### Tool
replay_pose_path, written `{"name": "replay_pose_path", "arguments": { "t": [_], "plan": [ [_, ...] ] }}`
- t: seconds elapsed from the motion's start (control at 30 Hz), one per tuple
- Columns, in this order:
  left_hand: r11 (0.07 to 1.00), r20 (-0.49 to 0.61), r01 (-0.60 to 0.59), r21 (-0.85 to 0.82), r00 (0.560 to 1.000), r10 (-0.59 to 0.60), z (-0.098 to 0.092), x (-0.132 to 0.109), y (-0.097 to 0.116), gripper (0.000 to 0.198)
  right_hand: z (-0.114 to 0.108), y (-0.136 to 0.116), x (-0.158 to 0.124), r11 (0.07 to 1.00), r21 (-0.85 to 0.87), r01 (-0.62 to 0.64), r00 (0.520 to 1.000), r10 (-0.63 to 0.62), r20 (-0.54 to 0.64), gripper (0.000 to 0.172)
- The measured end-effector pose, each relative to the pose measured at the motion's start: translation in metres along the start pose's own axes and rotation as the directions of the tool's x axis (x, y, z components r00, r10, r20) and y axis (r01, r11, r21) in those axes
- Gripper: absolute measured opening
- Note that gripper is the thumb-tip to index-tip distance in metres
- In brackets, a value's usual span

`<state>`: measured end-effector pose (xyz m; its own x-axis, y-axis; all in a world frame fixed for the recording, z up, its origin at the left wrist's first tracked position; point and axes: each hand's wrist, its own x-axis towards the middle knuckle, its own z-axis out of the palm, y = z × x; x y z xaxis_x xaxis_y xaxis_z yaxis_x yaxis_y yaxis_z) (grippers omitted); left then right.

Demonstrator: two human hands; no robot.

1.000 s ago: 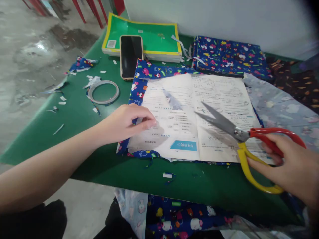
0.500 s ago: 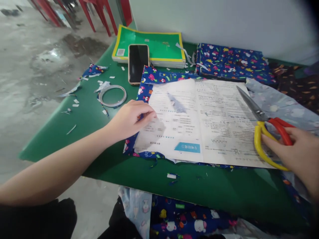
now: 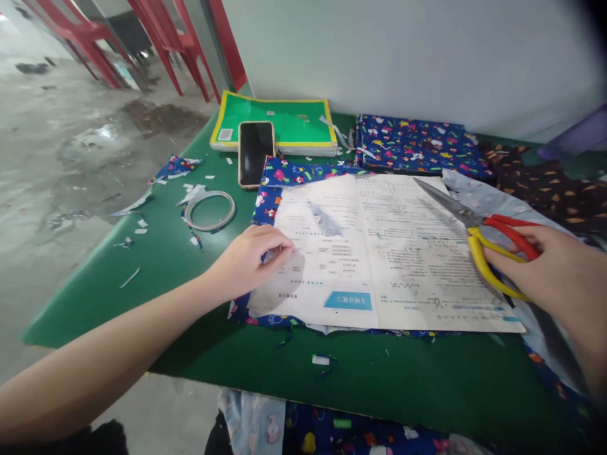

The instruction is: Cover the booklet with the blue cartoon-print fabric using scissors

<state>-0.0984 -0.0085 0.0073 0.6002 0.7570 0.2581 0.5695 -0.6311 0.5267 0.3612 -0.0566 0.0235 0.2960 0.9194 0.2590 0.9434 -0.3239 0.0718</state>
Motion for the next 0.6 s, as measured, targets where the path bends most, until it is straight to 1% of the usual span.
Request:
{"name": "replay_pose_path", "arguments": {
  "t": [0.03, 0.1, 0.17, 0.23, 0.33, 0.43, 0.5, 0.6],
  "plan": [
    [1.000, 0.007, -0.008, -0.003, 1.000, 0.008, 0.000, -0.001, 0.001, 0.019, -0.005, -0.007, 0.001, 1.000, -0.002, -0.002, 0.999, 0.002, 0.038, 0.050],
    [1.000, 0.022, -0.014, -0.004, 1.000, 0.015, 0.001, -0.001, 0.001, 0.020, -0.012, -0.019, 0.003, 0.998, 0.020, 0.053, 0.996, -0.055, 0.071, 0.052],
    [1.000, 0.029, -0.007, -0.007, 1.000, 0.007, 0.002, -0.001, 0.001, 0.021, -0.015, -0.031, 0.003, 0.991, 0.084, 0.102, 0.989, -0.110, 0.102, 0.054],
    [1.000, 0.033, -0.001, -0.009, 0.999, 0.002, 0.002, -0.001, 0.001, 0.021, -0.016, -0.045, -0.001, 0.978, 0.151, 0.144, 0.980, -0.162, 0.117, 0.051],
    [1.000, 0.041, -0.016, 0.012, 0.999, 0.015, 0.002, -0.001, 0.002, 0.020, -0.015, -0.067, -0.009, 0.964, 0.195, 0.181, 0.972, -0.206, 0.116, 0.049],
    [0.997, 0.039, -0.054, 0.052, 0.998, 0.052, 0.003, -0.002, 0.002, 0.020, -0.014, -0.087, -0.012, 0.948, 0.257, 0.187, 0.971, -0.218, 0.099, 0.047],
    [0.994, 0.052, -0.083, 0.076, 0.995, 0.080, 0.003, -0.002, 0.003, 0.022, -0.012, -0.096, -0.009, 0.929, 0.315, 0.196, 0.968, -0.234, 0.089, 0.046],
    [0.991, 0.084, -0.106, 0.087, 0.992, 0.098, 0.004, -0.004, 0.003, 0.025, -0.010, -0.102, -0.001, 0.881, 0.426, 0.207, 0.956, -0.274, 0.102, 0.047]
  ]
}}
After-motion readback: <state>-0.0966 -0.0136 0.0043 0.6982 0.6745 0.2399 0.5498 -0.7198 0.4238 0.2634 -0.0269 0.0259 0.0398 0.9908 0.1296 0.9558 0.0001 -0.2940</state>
